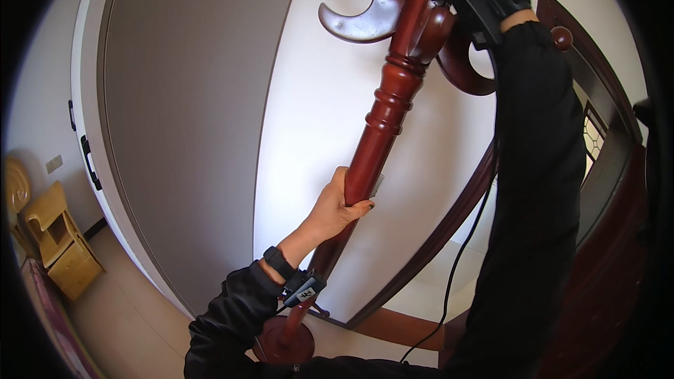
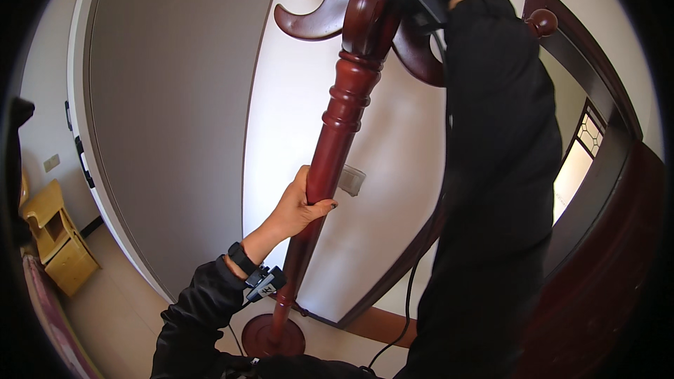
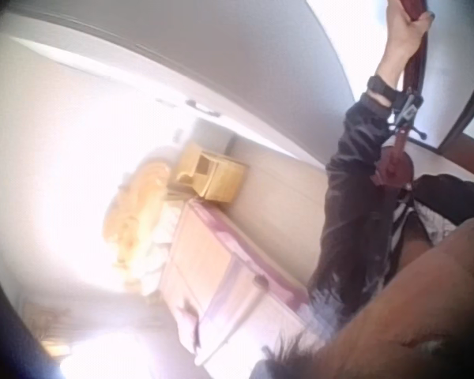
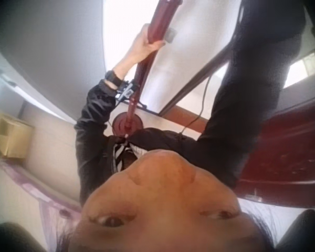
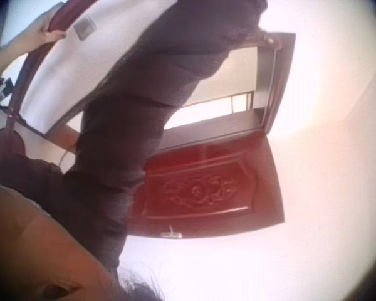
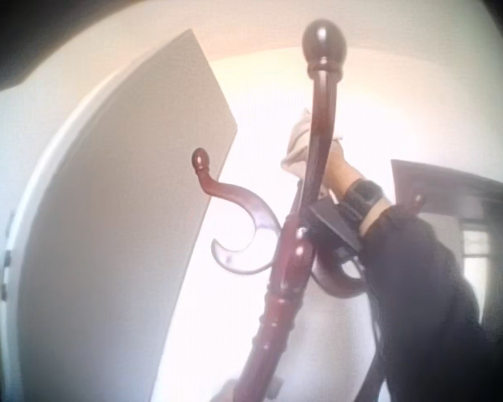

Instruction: The person wipes a wooden coat rack with a cloth, cleaning the hooks, pole, and base. They move around the rack to reach different sides and continue wiping until the end of the clip.

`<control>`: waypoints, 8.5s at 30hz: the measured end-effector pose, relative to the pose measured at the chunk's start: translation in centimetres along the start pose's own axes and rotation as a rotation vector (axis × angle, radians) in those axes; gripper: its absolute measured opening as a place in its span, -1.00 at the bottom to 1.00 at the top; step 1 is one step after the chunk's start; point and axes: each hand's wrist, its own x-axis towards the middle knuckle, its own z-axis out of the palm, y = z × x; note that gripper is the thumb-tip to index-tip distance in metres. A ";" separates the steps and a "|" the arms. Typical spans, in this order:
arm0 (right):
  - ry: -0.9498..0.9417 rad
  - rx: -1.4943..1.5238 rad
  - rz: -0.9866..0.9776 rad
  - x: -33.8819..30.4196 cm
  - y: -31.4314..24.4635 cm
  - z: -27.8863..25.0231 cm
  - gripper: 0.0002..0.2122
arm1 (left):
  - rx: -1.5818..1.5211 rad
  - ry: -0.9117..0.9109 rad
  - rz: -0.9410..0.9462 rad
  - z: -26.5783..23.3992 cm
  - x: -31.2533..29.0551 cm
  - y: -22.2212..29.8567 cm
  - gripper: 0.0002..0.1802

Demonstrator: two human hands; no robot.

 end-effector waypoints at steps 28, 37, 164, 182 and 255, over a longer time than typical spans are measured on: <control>0.084 0.028 -0.018 -5.0 -1.3 -1.1 -0.60 | 0.039 0.019 0.006 -0.1 0.2 -0.1 -0.49; 0.114 0.043 -0.011 -7.5 -2.1 -2.0 -0.57 | 0.050 0.013 0.004 0.2 0.2 0.1 -0.52; 0.407 0.206 0.081 -9.5 -18.2 -16.0 -0.71 | 0.118 0.080 0.101 0.2 0.7 -1.2 -0.45; -0.079 1.495 -0.343 -4.9 -10.5 -12.4 -0.76 | 0.053 0.039 0.097 -0.1 0.7 -0.8 -0.44; 0.048 1.413 0.296 -29.1 -6.5 20.1 -0.34 | -0.013 0.033 0.110 0.2 0.1 -1.2 -0.30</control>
